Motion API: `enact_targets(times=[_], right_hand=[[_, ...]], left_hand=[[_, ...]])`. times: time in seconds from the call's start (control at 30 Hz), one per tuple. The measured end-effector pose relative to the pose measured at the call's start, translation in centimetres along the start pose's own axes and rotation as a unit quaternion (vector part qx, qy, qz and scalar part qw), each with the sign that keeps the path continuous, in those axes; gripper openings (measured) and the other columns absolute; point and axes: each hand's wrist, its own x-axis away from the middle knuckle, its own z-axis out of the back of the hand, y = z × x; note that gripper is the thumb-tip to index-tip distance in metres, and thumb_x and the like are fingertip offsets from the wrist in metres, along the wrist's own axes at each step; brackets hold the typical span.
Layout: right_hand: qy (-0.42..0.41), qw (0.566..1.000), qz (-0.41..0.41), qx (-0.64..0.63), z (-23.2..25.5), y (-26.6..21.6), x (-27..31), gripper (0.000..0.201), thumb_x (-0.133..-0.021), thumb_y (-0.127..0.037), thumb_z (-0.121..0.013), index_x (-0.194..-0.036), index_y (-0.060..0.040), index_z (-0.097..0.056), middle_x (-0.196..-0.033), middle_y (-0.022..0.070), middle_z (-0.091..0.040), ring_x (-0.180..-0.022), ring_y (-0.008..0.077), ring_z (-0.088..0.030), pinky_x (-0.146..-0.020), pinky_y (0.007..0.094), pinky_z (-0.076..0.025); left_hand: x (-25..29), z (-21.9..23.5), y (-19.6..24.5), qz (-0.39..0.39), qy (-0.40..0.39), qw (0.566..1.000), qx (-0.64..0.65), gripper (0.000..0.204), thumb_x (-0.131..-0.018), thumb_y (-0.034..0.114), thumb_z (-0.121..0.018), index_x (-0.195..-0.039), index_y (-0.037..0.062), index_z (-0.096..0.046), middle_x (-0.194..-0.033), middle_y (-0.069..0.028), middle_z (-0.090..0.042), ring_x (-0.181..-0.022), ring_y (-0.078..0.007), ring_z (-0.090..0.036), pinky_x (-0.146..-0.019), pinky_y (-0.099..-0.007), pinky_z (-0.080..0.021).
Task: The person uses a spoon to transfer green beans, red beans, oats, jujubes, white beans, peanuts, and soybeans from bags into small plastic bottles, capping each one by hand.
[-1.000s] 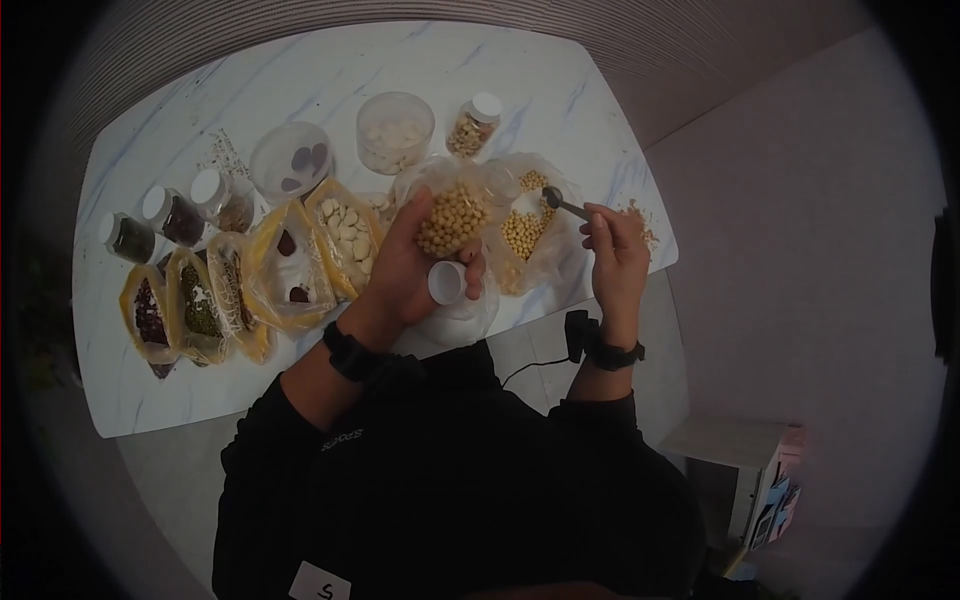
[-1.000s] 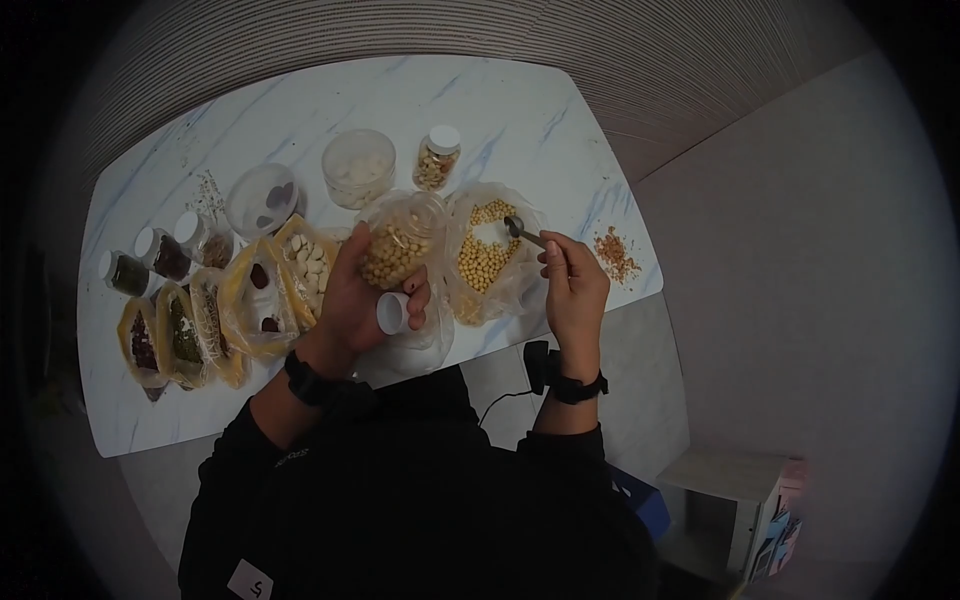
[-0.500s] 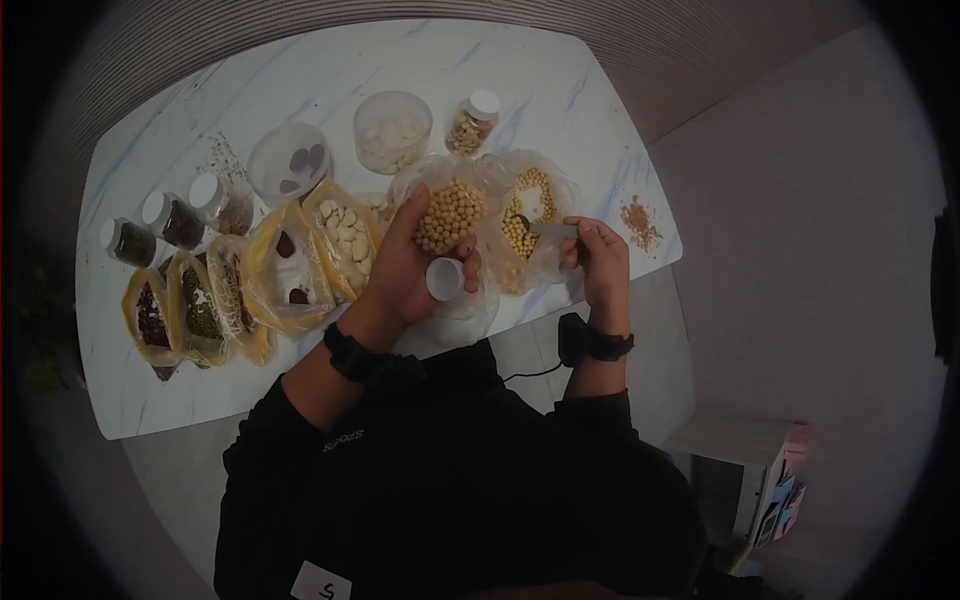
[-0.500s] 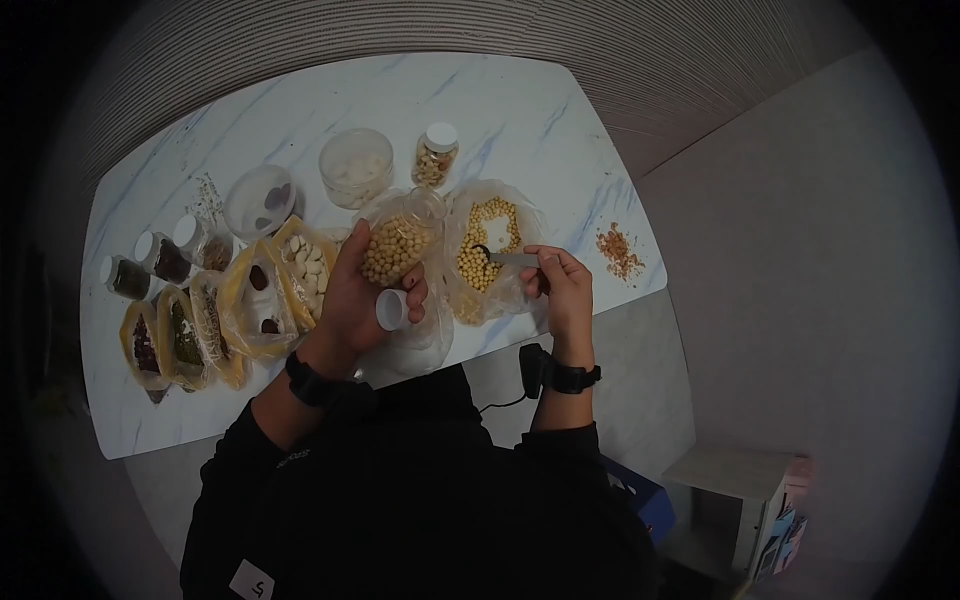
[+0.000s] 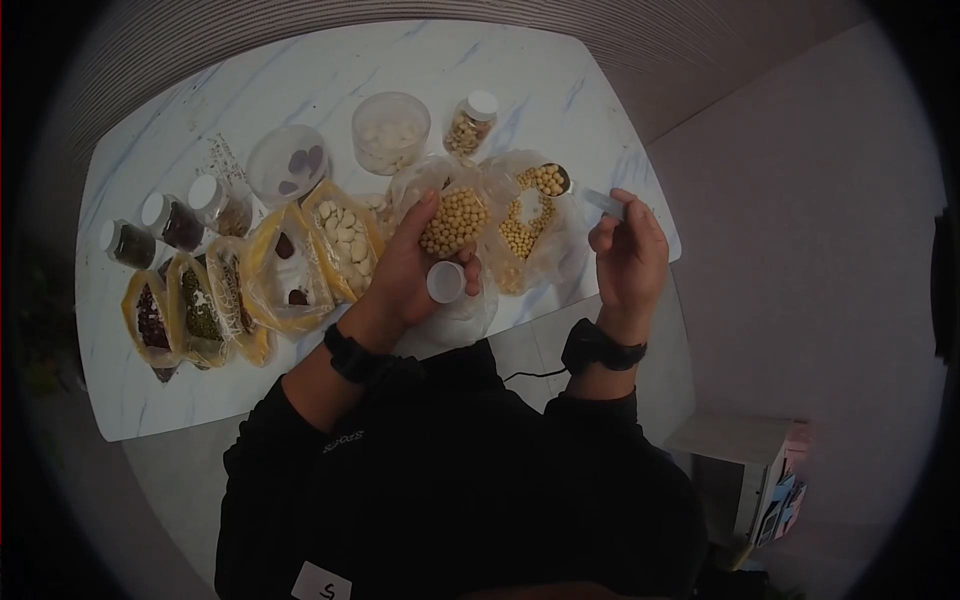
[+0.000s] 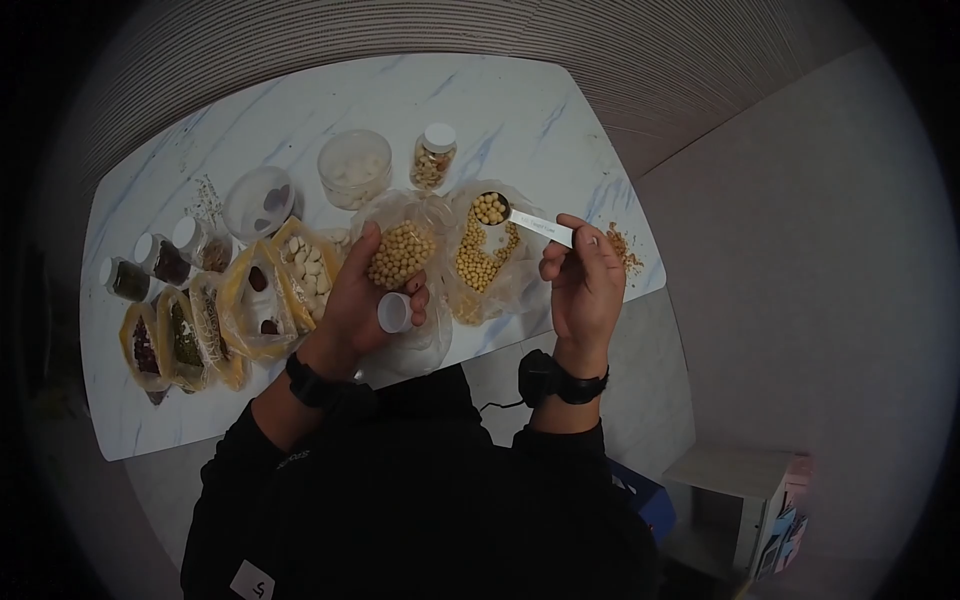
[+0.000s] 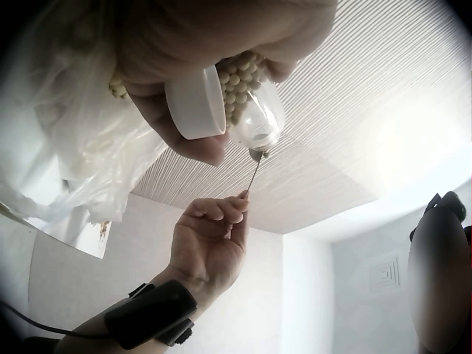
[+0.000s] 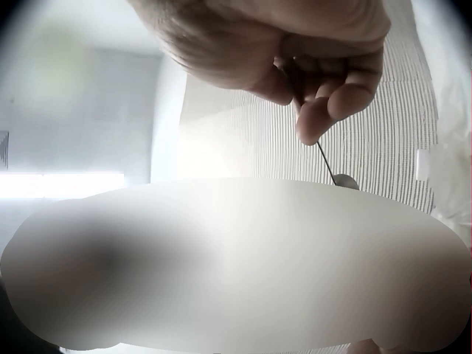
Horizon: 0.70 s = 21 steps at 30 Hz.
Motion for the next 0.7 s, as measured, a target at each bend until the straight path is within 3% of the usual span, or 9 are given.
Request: enact_targets(times=[0.2,0.3,0.37,0.4,0.47,0.5,0.57,0.63,0.7], right_hand=[[-0.033,0.995,0.011,0.091,-3.6,-0.2,1.3,0.031,-0.101,-0.020,-0.049,-0.113,0.0053,-0.061,-0.081,0.0111,-0.067,-0.067,0.0135,-0.060,-0.065,0.0236,-0.047],[-0.057,0.973,0.083,0.207,-4.6,-0.1,2.2,0.027,-0.100,-0.016,-0.051,-0.113,0.0042,-0.062,-0.084,0.0103,-0.066,-0.071,0.0135,-0.061,-0.068,0.0238,-0.048],[-0.105,0.928,0.199,0.298,-4.8,-0.3,2.6,0.023,-0.099,-0.011,-0.053,-0.113,0.0040,-0.063,-0.087,0.0103,-0.066,-0.073,0.0133,-0.061,-0.070,0.0243,-0.050],[-0.105,0.927,0.199,0.299,-4.9,-0.5,2.6,0.023,-0.099,-0.011,-0.053,-0.113,0.0040,-0.063,-0.087,0.0103,-0.066,-0.073,0.0133,-0.061,-0.070,0.0243,-0.050],[-0.135,0.866,0.301,0.376,-4.8,-1.0,2.6,0.021,-0.098,-0.009,-0.054,-0.111,0.0044,-0.064,-0.089,0.0104,-0.065,-0.075,0.0130,-0.061,-0.069,0.0249,-0.051],[-0.135,0.866,0.301,0.376,-4.5,-0.9,2.6,0.021,-0.098,-0.009,-0.054,-0.111,0.0044,-0.064,-0.089,0.0104,-0.065,-0.075,0.0130,-0.061,-0.069,0.0249,-0.051],[-0.047,0.910,0.264,0.317,-3.7,-0.4,2.3,0.020,-0.098,-0.009,-0.053,-0.109,0.0040,-0.065,-0.089,0.0113,-0.065,-0.075,0.0129,-0.061,-0.067,0.0251,-0.051],[-0.011,0.908,0.251,0.334,-2.9,0.1,1.4,0.021,-0.098,-0.012,-0.054,-0.107,0.0020,-0.067,-0.086,0.0095,-0.066,-0.075,0.0117,-0.061,-0.066,0.0247,-0.050],[0.033,0.889,0.143,0.433,-1.2,1.0,0.5,0.022,-0.098,-0.017,-0.056,-0.106,-0.0008,-0.068,-0.082,0.0067,-0.066,-0.073,0.0102,-0.061,-0.066,0.0242,-0.050]], left_hand=[[0.1,0.0,0.0,0.003,-0.002,1.000,-0.003,0.044,-0.098,0.051,-0.041,-0.106,0.0103,-0.053,-0.069,-0.0085,-0.055,-0.060,-0.0262,-0.061,-0.055,-0.0390,-0.052],[0.2,0.0,0.2,-0.005,-0.012,1.000,0.004,0.044,-0.098,0.052,-0.041,-0.106,0.0101,-0.053,-0.070,-0.0086,-0.056,-0.060,-0.0263,-0.061,-0.055,-0.0391,-0.052],[0.2,-0.2,0.2,-0.006,-0.018,1.000,0.008,0.044,-0.098,0.052,-0.041,-0.106,0.0100,-0.053,-0.070,-0.0087,-0.056,-0.060,-0.0263,-0.061,-0.055,-0.0392,-0.052],[0.3,-0.2,0.2,-0.009,-0.027,1.000,0.009,0.045,-0.098,0.052,-0.041,-0.106,0.0096,-0.053,-0.071,-0.0090,-0.056,-0.061,-0.0263,-0.061,-0.055,-0.0390,-0.053],[0.3,-0.2,0.2,-0.012,-0.036,0.999,0.012,0.045,-0.098,0.052,-0.040,-0.106,0.0093,-0.053,-0.071,-0.0093,-0.056,-0.061,-0.0263,-0.062,-0.055,-0.0389,-0.053],[0.3,-0.2,0.2,-0.013,-0.036,0.999,0.015,0.046,-0.098,0.053,-0.040,-0.107,0.0090,-0.053,-0.071,-0.0095,-0.056,-0.062,-0.0263,-0.062,-0.055,-0.0388,-0.053],[0.3,-0.2,0.3,-0.013,-0.036,0.999,0.018,0.047,-0.098,0.054,-0.041,-0.107,0.0087,-0.053,-0.072,-0.0098,-0.056,-0.063,-0.0264,-0.062,-0.055,-0.0387,-0.053],[0.3,-0.2,0.3,-0.013,-0.031,0.999,0.033,0.049,-0.097,0.055,-0.041,-0.107,0.0086,-0.053,-0.072,-0.0101,-0.056,-0.063,-0.0263,-0.061,-0.055,-0.0385,-0.053],[0.2,-0.2,0.3,-0.017,-0.035,0.999,0.028,0.049,-0.097,0.055,-0.041,-0.107,0.0085,-0.053,-0.072,-0.0101,-0.056,-0.063,-0.0262,-0.061,-0.055,-0.0385,-0.053]])
